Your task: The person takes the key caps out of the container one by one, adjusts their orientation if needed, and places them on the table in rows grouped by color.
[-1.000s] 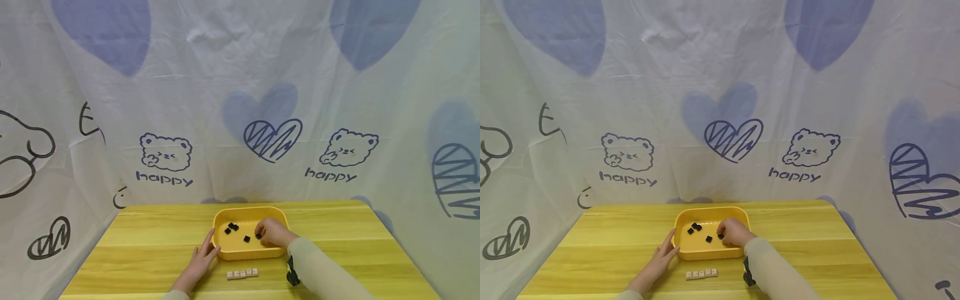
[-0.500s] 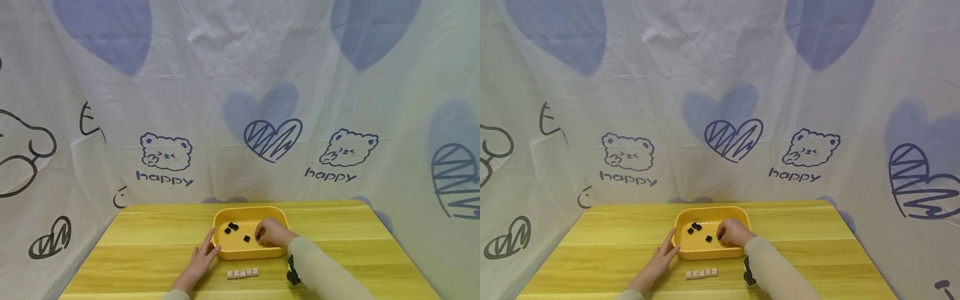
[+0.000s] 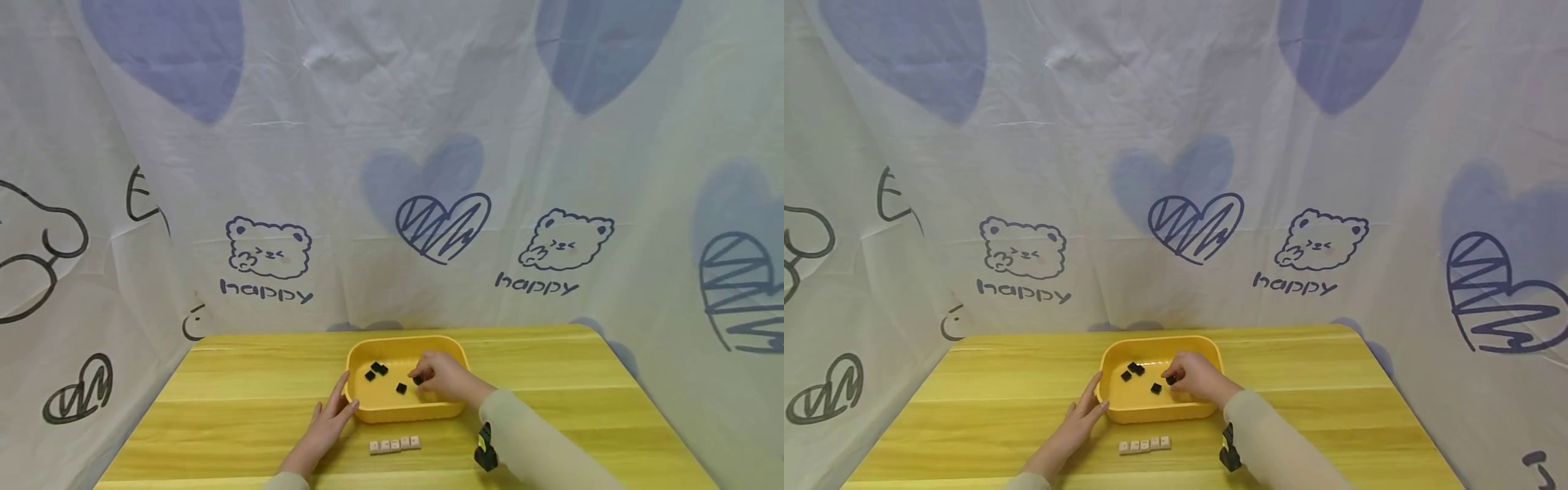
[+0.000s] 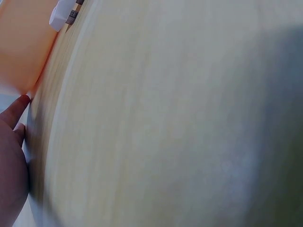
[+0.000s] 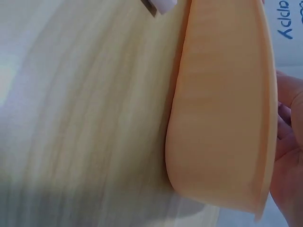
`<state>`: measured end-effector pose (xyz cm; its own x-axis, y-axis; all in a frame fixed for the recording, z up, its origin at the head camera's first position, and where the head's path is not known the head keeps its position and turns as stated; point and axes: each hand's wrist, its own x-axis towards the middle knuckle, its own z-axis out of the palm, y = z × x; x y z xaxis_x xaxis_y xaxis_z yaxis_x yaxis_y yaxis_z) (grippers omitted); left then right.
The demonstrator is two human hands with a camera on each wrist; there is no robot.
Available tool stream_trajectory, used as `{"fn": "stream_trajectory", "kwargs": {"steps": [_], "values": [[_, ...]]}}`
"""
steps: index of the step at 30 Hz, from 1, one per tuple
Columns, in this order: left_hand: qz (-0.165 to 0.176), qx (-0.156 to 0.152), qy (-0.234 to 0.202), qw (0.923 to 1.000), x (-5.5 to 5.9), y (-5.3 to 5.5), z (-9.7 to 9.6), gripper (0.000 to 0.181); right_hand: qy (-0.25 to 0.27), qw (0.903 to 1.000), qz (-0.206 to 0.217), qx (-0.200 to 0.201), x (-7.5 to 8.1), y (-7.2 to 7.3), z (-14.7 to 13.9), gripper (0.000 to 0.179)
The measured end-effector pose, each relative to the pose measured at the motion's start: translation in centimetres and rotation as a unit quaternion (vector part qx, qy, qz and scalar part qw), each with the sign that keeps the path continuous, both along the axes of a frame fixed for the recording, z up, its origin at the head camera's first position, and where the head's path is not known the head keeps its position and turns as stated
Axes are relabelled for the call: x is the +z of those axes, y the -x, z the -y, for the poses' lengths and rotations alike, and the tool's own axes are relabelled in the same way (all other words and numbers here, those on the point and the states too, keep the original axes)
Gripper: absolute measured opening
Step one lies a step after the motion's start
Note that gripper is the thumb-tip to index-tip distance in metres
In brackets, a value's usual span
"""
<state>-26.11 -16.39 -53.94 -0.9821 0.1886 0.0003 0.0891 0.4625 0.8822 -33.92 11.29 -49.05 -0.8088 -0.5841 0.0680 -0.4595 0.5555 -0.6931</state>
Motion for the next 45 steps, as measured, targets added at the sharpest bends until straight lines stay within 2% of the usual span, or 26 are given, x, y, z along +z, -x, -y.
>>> {"fn": "stream_trajectory", "kwargs": {"steps": [11, 17, 21, 29, 37, 45], "values": [[0.006, 0.008, -0.005, 0.9999, -0.2, 0.1, 0.2, 0.067, 0.025, 0.9974, -0.067, -0.007, 1.0, -2.3, -0.3, 0.023], [0.009, 0.010, -0.005, 0.9999, -0.4, 0.0, 0.2, 0.066, 0.048, 0.9954, -0.083, 0.001, 1.6, -3.6, -0.3, 0.020], [0.002, 0.014, 0.002, 0.9999, -0.5, 0.1, 0.3, 0.066, 0.049, 0.9956, -0.079, -0.007, 2.1, -4.3, -0.1, 0.020], [0.007, 0.014, -0.008, 0.9998, -0.2, 0.2, 0.2, 0.067, 0.079, 0.9958, -0.036, -0.031, 2.0, -6.4, 0.2, 0.016], [0.008, 0.007, -0.016, 0.9998, 0.2, 0.2, 0.2, 0.067, 0.112, 0.9933, -0.015, -0.020, 1.0, -8.2, 1.4, 0.013], [0.007, 0.005, -0.008, 0.9999, 0.2, 0.0, -0.1, 0.067, 0.111, 0.9935, -0.026, 0.004, -0.2, -9.2, 2.9, 0.015]]}}
